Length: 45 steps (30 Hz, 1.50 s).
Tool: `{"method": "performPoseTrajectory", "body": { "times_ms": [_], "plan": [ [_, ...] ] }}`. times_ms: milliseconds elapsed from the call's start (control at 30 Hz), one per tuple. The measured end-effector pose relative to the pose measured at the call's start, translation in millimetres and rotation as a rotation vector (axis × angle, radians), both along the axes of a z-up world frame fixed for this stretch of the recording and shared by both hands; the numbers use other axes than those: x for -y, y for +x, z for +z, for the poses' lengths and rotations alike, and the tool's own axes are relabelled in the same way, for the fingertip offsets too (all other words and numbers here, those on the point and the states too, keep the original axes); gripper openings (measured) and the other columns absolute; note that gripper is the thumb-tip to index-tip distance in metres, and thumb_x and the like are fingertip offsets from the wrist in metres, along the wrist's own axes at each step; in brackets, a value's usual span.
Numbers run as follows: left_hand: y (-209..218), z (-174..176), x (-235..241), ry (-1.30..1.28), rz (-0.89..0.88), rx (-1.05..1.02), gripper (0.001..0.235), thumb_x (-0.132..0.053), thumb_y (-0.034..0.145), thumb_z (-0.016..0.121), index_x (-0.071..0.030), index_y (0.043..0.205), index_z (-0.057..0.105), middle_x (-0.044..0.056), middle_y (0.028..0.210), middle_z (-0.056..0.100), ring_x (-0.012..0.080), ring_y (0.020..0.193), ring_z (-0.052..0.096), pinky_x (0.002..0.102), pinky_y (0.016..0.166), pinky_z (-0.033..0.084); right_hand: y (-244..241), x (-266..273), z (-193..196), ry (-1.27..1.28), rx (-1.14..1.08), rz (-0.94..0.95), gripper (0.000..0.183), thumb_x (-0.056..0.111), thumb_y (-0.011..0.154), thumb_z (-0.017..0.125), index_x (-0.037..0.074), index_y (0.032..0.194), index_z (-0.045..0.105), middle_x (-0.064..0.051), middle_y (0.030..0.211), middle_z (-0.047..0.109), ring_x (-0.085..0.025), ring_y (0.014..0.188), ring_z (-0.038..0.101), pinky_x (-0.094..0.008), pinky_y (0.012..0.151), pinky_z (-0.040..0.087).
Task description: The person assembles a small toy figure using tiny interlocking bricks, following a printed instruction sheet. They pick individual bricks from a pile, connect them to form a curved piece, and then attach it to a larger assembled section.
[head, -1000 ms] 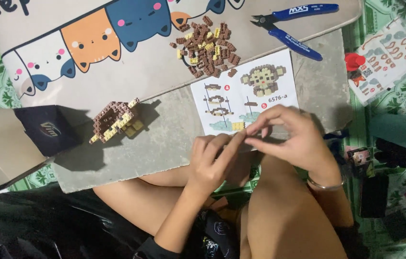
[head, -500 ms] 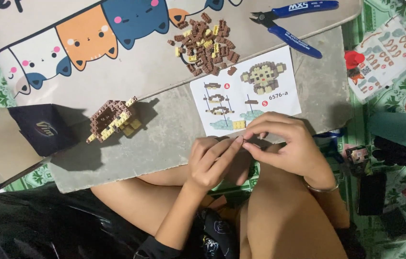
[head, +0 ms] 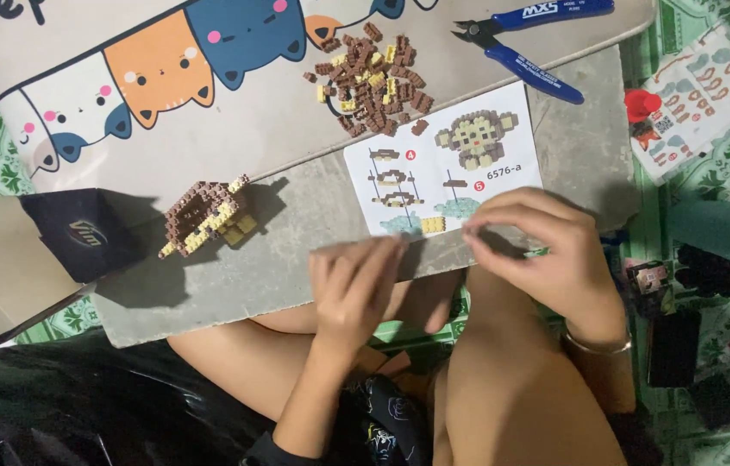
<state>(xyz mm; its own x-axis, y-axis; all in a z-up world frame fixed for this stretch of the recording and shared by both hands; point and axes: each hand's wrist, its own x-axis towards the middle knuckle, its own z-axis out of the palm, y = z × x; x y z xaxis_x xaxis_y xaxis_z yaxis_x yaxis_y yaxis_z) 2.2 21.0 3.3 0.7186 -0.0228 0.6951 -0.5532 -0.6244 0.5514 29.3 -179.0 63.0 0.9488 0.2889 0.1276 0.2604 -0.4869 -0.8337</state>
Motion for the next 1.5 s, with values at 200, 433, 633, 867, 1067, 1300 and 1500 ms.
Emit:
{"method": "performPoseTrajectory", "body": {
  "times_ms": [200,433,633,867,1067,1300,1500],
  "plan": [
    [6,14,-2,0.114,-0.011,-0.332,0.021,-0.014,0.081,0.071,-0.014,0.101,0.069,0.003,0.088,0.058,0.0210,0.077,0.051,0.030,0.067,0.035,2,-8,-2,-0.301,0.202,0.027,0.011,-0.002,0.076,0.073,0.003,0.085,0.069,-0.008,0.079,0.064,-0.024,0.072,0.060,-0.035,0.070,0.048],
    [1,11,-7,0.084,-0.040,-0.333,0.022,-0.012,0.081,0.070,-0.012,0.103,0.069,0.005,0.089,0.058,0.0220,0.077,0.051,0.029,0.067,0.037,0,-7,-6,-0.321,0.216,0.023,0.012,-0.001,0.076,0.073,0.005,0.086,0.070,-0.006,0.079,0.062,-0.023,0.071,0.058,-0.034,0.070,0.048],
    [4,7,-23,0.056,0.003,-0.412,0.022,-0.010,0.078,0.073,-0.010,0.100,0.070,0.006,0.088,0.059,0.0216,0.077,0.053,0.029,0.068,0.040,2,-7,-6,-0.340,0.190,0.028,0.012,-0.001,0.076,0.072,0.005,0.087,0.070,-0.006,0.079,0.062,-0.023,0.071,0.058,-0.033,0.070,0.049],
    [7,13,-27,0.042,0.045,-0.461,0.019,-0.007,0.080,0.072,-0.008,0.098,0.069,0.007,0.086,0.057,0.0232,0.077,0.053,0.032,0.069,0.042,6,-10,-3,-0.311,0.125,0.011,0.015,-0.002,0.074,0.073,0.004,0.087,0.070,-0.007,0.079,0.064,-0.024,0.072,0.062,-0.034,0.070,0.050],
    [16,21,-29,0.018,0.086,-0.535,0.019,-0.002,0.082,0.068,-0.004,0.101,0.067,0.007,0.083,0.058,0.0195,0.067,0.054,0.029,0.061,0.046,27,-4,-16,-0.335,0.133,-0.007,0.014,-0.007,0.079,0.069,-0.003,0.092,0.069,-0.015,0.087,0.066,-0.022,0.072,0.060,-0.026,0.064,0.050],
    [60,23,-25,0.163,0.144,-0.409,0.024,0.001,0.085,0.067,-0.002,0.108,0.062,0.008,0.088,0.057,0.0179,0.065,0.054,0.030,0.055,0.044,70,-29,-5,-0.440,0.375,-0.054,0.016,-0.013,0.084,0.070,-0.008,0.099,0.069,-0.013,0.091,0.063,-0.019,0.076,0.055,-0.026,0.067,0.046],
    [66,14,-26,0.148,0.141,-0.407,0.029,0.003,0.090,0.060,0.000,0.119,0.055,0.012,0.098,0.057,0.0207,0.076,0.056,0.031,0.067,0.046,83,-48,-4,-0.478,0.478,0.014,0.033,-0.014,0.086,0.063,-0.009,0.118,0.062,-0.018,0.117,0.057,-0.032,0.103,0.056,-0.041,0.094,0.042]
  ]
}}
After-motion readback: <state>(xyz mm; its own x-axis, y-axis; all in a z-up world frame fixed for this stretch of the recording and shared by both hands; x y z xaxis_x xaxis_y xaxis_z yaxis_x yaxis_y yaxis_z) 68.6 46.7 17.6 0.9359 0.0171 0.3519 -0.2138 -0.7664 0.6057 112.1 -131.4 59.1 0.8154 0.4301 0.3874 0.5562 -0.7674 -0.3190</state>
